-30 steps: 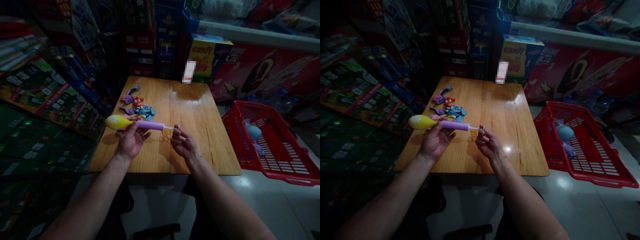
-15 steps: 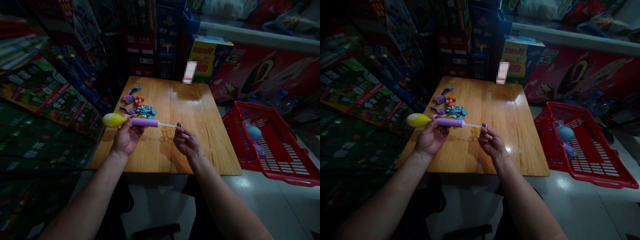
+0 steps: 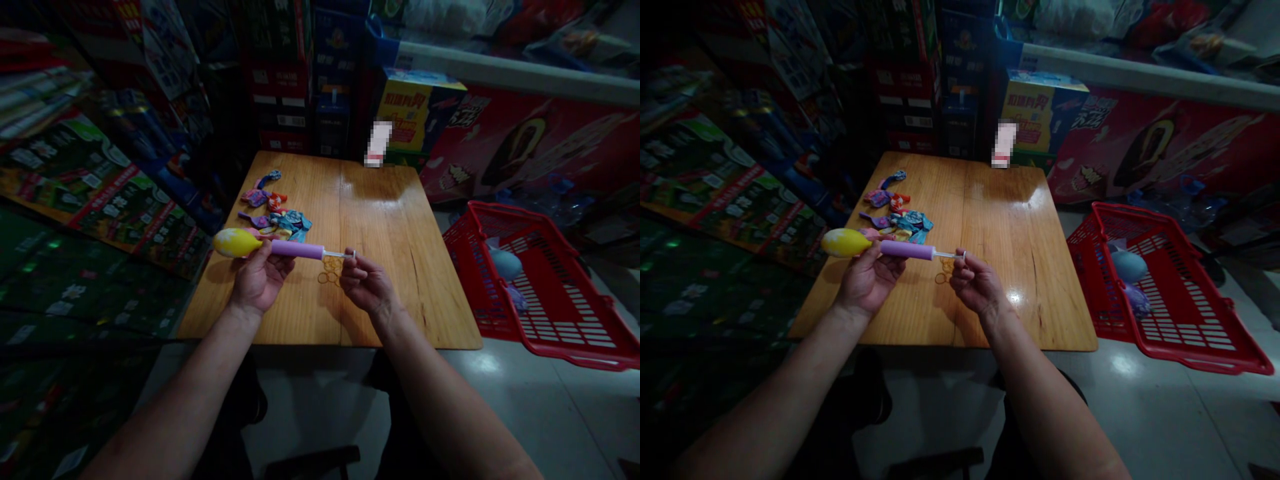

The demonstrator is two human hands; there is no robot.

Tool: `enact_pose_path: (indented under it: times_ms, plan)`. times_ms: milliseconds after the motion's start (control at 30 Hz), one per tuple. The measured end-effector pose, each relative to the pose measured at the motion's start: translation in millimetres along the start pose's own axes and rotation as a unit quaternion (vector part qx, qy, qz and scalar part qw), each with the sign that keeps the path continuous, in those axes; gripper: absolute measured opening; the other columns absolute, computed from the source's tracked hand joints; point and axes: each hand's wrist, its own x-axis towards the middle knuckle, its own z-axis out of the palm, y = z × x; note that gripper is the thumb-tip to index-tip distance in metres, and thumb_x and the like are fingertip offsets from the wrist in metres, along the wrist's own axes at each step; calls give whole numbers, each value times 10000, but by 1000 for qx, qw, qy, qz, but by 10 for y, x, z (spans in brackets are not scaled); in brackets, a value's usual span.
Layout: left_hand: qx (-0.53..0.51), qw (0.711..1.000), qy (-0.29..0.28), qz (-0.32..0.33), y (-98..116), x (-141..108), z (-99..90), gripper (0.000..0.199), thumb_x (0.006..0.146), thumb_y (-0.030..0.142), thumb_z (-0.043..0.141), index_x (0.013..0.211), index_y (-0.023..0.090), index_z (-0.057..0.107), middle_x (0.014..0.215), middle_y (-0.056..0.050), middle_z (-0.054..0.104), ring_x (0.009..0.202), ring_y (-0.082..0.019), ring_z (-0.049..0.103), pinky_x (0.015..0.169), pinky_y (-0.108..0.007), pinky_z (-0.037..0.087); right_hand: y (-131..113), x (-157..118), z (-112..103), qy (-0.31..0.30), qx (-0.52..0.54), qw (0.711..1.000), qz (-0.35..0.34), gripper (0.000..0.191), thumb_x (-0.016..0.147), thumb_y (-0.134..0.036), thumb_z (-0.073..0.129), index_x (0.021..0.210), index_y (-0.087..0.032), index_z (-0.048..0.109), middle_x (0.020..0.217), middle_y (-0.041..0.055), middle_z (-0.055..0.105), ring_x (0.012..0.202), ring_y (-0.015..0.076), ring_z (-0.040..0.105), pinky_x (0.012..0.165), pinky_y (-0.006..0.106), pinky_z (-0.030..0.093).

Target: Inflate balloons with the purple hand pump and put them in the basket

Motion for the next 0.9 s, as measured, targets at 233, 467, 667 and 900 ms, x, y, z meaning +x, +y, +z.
enact_pose_path:
  times_ms: [233,467,667,900]
  plan:
    - [21,997,-48,-53,-103,-68,-6,317,886,356,662,1176,231,635,1155,-86,712,985,-216,696,739,-314,582,189,41,-97,6,-8,1000,6,71,925,-148,573,992,-150,597,678,-55,601,401,4,345,430,131,336]
    - [12,999,-40,-33,-88,-14,-14,240,887,321,662,1105,221,664,1022,-53,736,863,-173,708,724,-285,581,139,20,-38,-4,-28,1000,9,85,930,-152,556,1002,-141,599,702,-40,601,430,11,363,458,140,361]
    - [23,999,-37,22,31,7,-31,302,883,357,665,1151,219,640,1088,-81,730,917,-197,709,720,-289,578,3,-34,-11,-3,-10,1000,-26,77,953,-137,517,958,-149,592,676,-57,588,407,1,349,436,128,338]
    - [13,998,-41,-45,-204,-88,21,307,904,356,637,1175,211,632,1134,-111,715,986,-221,695,782,-339,578,261,57,-84,13,-7,1000,11,67,927,-139,567,989,-152,592,713,-35,625,445,10,427,469,130,394]
